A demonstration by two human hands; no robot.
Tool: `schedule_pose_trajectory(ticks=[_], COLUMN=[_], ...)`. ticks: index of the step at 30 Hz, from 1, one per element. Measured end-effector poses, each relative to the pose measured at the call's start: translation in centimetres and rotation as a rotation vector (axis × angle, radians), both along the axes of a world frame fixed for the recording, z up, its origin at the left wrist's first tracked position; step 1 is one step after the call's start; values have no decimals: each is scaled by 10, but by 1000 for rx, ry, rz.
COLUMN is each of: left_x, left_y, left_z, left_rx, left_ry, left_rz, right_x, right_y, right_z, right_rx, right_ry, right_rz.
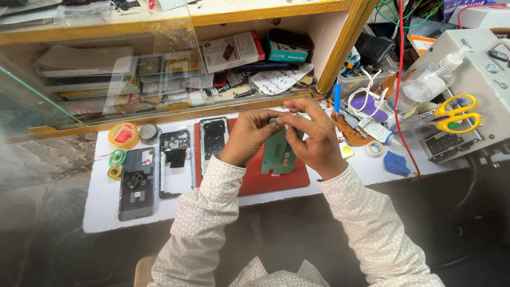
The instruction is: The person cuts a strip of double-sided adhesive tape with scissors, peels its backing, and applies the tape along the edges of a green phone back cover. They then press the back cover onto the phone frame and press the assembled phone together on the work mat.
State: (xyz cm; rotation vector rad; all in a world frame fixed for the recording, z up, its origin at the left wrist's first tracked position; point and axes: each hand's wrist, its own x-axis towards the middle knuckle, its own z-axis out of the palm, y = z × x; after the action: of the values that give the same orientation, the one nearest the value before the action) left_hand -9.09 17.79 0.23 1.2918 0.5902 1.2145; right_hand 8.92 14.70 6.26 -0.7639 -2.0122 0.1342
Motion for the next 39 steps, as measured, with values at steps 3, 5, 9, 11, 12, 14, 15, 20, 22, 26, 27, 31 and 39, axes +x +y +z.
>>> schedule_pose_trajectory(ticks=[3, 5, 9, 11, 12, 14, 15, 20, 22, 26, 27, 31, 39], left_x=[-2, -3, -6, -7, -8, -11, -10, -7, -6, -5, -5, -6, -5], left_y=[-1, -1, -4, -5, -5, -5, -5, -6, -7, -10, -10, -13, -9], left_z=[0, 0, 2, 3, 4, 5, 5, 6, 7, 10, 11, 13, 7], left_rx=[12, 20, -2, -10, -18, -36, -26, -7, -8, -6, -13, -37, 11], left_ry=[10, 43, 34, 28, 41, 68, 64, 62, 75, 86, 82, 64, 86], left_rz=[18, 43, 39, 37, 43, 52, 49, 46, 56, 63, 51, 63, 108], right_x=[-3, -3, 3, 7, 10, 16, 19, 31, 32, 28, 26, 22, 21], right_y=[0, 0, -1, -1, 0, 1, 0, -1, 0, 6, 6, 6, 3], right_z=[2, 2, 2, 0, -1, -3, -4, -12, -15, -20, -20, -17, -16], right_rx=[64, 99, 148, 141, 128, 108, 101, 6, -101, -384, -401, -419, -468], right_ry=[-50, -80, -115, -104, -90, -72, -68, 51, 185, 385, 359, 307, 300], right_rz=[-25, -35, -61, -69, -70, -84, -96, -72, -29, 37, -2, -70, -43])
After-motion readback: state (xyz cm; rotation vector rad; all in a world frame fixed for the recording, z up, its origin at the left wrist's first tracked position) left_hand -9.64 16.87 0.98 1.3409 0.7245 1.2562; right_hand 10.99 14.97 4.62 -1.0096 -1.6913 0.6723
